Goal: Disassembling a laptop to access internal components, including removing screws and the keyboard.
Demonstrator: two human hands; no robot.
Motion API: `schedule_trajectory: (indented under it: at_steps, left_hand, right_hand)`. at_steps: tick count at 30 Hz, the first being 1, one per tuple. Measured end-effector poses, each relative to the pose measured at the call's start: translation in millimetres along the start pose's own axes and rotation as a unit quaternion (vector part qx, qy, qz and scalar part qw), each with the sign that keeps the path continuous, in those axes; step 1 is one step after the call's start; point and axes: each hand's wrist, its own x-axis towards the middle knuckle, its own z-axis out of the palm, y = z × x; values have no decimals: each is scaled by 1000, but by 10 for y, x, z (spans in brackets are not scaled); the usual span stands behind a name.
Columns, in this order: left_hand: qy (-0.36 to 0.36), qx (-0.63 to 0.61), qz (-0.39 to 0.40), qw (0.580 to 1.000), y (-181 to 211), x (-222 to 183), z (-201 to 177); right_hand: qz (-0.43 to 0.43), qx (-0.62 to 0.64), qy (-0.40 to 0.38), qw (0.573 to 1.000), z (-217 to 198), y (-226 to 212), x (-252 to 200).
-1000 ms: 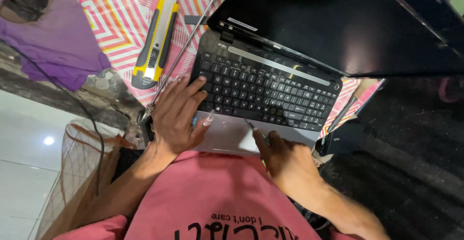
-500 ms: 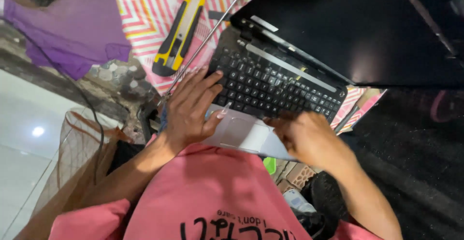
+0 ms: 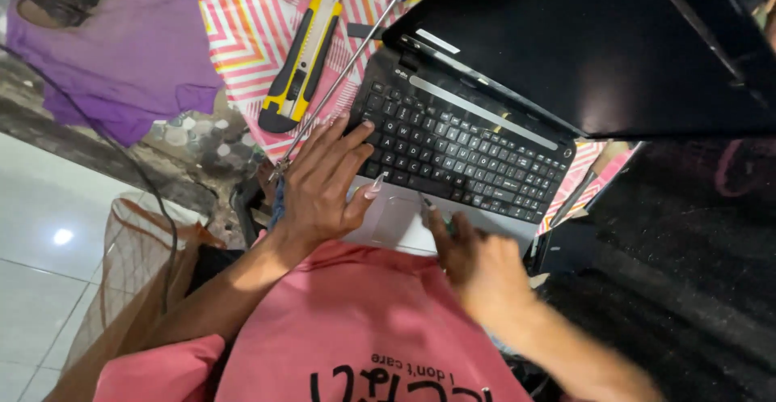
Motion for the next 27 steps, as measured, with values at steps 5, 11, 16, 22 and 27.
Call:
schedule_trajectory:
  at_steps: [5,11,16,22,27]
  left_hand:
    - [6,-8,7,1000,13,-26,-14]
    - [8,-17,22,1000,-14,-39,7]
    - [2,-20,17,1000,-6,-23,-21]
    - [35,-11,13,999,-75,-103,125]
    - [50,17,27,998,-87,-129,170]
  right_hand:
    - [60,9,106,993,412,-160,-135]
    - [115,134,195,965,490,-318,-122]
    - [143,298,266,905,831,-462,10]
    - [161,269,330,890,966,-402,127]
    - [94,149,409,895,910,-307,204]
